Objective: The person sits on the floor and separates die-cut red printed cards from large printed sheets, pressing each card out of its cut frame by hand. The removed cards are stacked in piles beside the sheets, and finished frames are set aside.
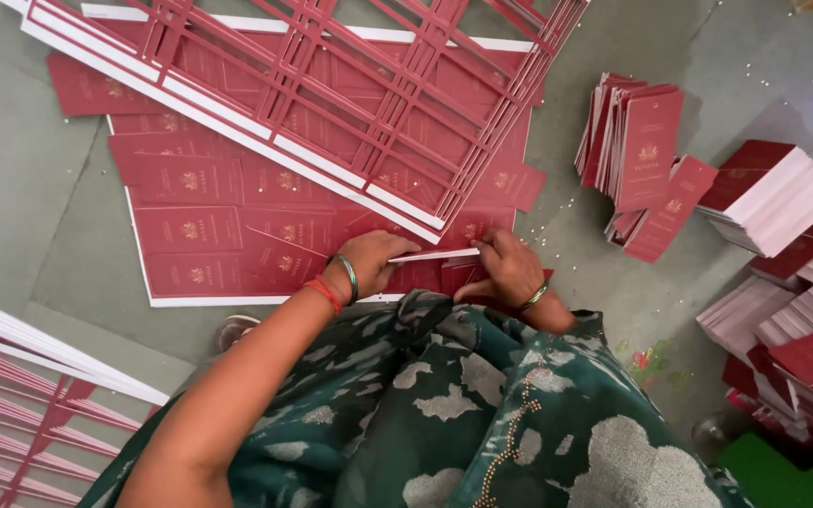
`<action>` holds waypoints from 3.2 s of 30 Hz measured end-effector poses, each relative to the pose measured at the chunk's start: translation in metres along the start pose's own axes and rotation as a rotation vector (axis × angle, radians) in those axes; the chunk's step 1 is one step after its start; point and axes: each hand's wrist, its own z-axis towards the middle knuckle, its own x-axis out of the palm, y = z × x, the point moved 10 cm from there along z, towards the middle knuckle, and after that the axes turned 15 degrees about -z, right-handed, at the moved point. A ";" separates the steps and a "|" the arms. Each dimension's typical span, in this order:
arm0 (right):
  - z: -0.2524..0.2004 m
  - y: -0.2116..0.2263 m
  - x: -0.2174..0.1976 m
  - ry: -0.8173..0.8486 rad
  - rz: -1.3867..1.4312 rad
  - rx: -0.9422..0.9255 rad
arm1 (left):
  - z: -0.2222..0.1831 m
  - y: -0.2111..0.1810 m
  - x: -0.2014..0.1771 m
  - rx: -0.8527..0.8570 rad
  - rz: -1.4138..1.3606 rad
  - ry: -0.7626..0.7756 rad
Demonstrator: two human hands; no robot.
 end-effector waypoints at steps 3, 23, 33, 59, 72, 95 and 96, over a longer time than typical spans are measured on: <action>0.007 0.006 -0.011 -0.041 -0.074 0.033 | 0.002 -0.001 -0.003 0.007 -0.004 -0.010; -0.033 -0.097 -0.035 -0.149 0.401 0.348 | 0.056 0.002 -0.050 0.019 -1.105 -0.117; 0.066 -0.050 0.052 0.119 1.313 0.671 | 0.096 -0.021 -0.018 0.216 -1.847 -0.149; -0.015 -0.095 0.127 -0.118 1.141 1.227 | 0.081 -0.011 0.101 -0.149 -1.778 -0.101; -0.052 -0.057 -0.040 -0.110 1.381 0.589 | 0.091 -0.063 0.158 -0.328 -1.753 0.180; -0.309 -0.214 -0.101 -0.550 -0.012 1.355 | 0.138 -0.104 0.092 0.132 -0.461 -0.025; -0.300 -0.218 -0.130 -0.389 -0.069 1.394 | 0.144 -0.091 0.082 0.110 -0.491 -0.091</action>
